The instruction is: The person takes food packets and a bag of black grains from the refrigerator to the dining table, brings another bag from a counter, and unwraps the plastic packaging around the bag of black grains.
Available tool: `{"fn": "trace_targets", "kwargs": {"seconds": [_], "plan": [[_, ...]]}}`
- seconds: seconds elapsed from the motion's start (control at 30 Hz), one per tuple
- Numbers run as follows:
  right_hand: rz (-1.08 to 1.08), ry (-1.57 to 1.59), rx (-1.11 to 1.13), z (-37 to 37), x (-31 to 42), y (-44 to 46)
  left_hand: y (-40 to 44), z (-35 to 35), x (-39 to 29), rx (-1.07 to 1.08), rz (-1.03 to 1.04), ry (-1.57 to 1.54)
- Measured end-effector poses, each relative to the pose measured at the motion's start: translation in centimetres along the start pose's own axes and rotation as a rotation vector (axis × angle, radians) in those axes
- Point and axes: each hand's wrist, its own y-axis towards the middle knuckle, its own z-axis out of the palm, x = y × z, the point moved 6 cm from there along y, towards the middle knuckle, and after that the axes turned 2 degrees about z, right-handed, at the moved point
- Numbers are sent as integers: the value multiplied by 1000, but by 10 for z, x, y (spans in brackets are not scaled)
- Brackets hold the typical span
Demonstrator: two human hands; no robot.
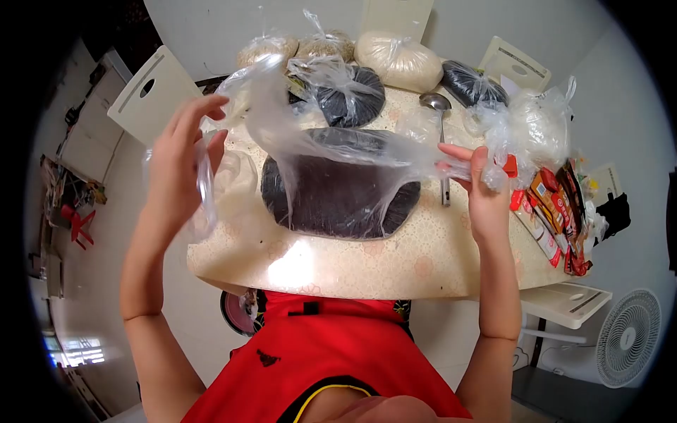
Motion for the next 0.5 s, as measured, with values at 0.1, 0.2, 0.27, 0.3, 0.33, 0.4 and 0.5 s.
{"fn": "trace_targets", "kwargs": {"seconds": [0.1, 0.2, 0.27, 0.3, 0.33, 0.4, 0.5], "plan": [[144, 192, 24, 9, -4, -3, -8, 10, -61, 108, 509, -54], [245, 375, 119, 29, 6, -4, -17, 55, -98, 551, 556, -32], [235, 425, 191, 37, 13, -10, -10, 91, -88, 560, 538, -71], [227, 437, 198, 37, 17, -14, -7, 102, -83, 566, 534, -91], [217, 448, 201, 35, 23, -19, -11, 113, -78, 715, 530, -54], [206, 471, 186, 27, 30, -30, -26, 129, -64, 1019, 522, 20], [199, 495, 139, 7, 34, -40, -33, 110, -25, 1061, 193, 222]]}}
